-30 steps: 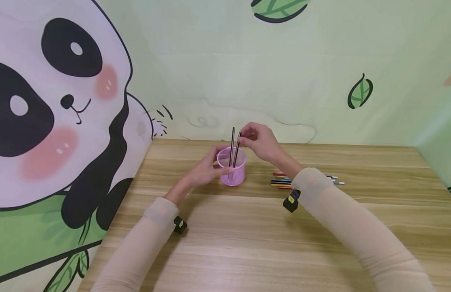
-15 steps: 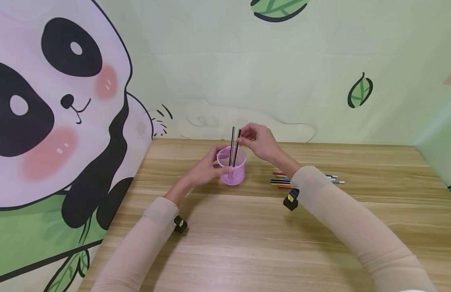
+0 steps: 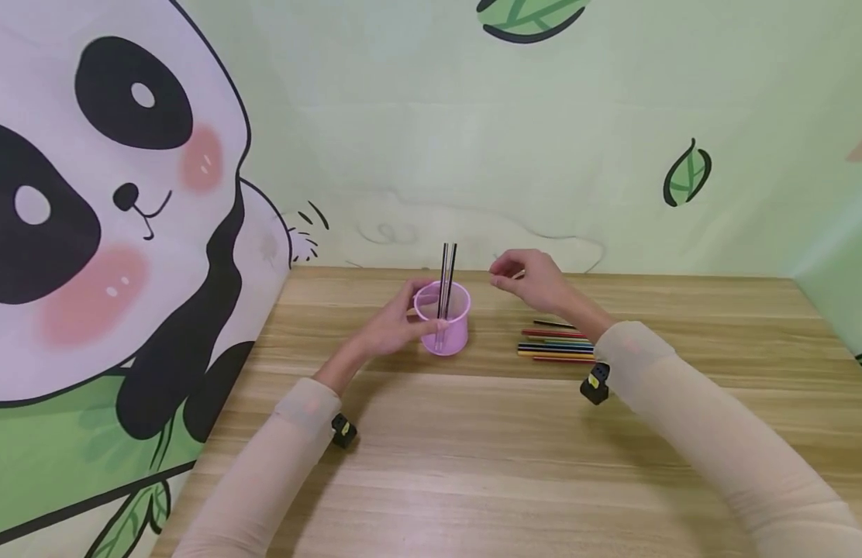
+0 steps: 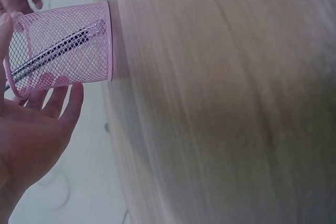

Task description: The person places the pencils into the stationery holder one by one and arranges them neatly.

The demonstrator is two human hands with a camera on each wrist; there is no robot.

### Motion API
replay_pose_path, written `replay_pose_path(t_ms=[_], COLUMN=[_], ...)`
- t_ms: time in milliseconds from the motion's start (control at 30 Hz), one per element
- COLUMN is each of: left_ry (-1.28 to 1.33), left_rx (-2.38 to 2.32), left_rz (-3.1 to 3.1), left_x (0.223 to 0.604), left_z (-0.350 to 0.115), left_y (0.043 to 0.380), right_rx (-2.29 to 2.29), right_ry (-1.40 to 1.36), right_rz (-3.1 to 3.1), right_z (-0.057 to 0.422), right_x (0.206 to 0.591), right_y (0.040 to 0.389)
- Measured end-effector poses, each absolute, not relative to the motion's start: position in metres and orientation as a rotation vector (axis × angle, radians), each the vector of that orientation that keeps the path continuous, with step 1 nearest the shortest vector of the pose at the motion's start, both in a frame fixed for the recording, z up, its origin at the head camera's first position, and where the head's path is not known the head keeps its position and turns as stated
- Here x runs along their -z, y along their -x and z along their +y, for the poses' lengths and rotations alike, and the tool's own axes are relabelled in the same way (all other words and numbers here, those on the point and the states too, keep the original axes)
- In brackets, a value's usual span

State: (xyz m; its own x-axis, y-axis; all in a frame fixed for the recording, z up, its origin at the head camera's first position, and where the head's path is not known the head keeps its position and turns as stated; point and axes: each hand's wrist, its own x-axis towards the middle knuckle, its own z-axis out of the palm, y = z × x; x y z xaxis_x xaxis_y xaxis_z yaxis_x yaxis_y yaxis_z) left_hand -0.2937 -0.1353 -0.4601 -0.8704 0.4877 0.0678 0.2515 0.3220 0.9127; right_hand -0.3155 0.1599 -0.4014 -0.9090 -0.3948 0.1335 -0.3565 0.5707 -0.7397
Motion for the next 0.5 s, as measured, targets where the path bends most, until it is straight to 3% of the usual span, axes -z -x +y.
replay_pose_path(t_ms=[500], left_ry=[-0.657], left_rx=[-1.549], left_rz=[2.374], left_x=[0.46], left_z=[-0.137], left_y=[0.293], right_rx=[1.008], right_ry=[0.657], right_rz=[2.794], right_z=[0.226], right_x=[0.447], right_y=[0.311])
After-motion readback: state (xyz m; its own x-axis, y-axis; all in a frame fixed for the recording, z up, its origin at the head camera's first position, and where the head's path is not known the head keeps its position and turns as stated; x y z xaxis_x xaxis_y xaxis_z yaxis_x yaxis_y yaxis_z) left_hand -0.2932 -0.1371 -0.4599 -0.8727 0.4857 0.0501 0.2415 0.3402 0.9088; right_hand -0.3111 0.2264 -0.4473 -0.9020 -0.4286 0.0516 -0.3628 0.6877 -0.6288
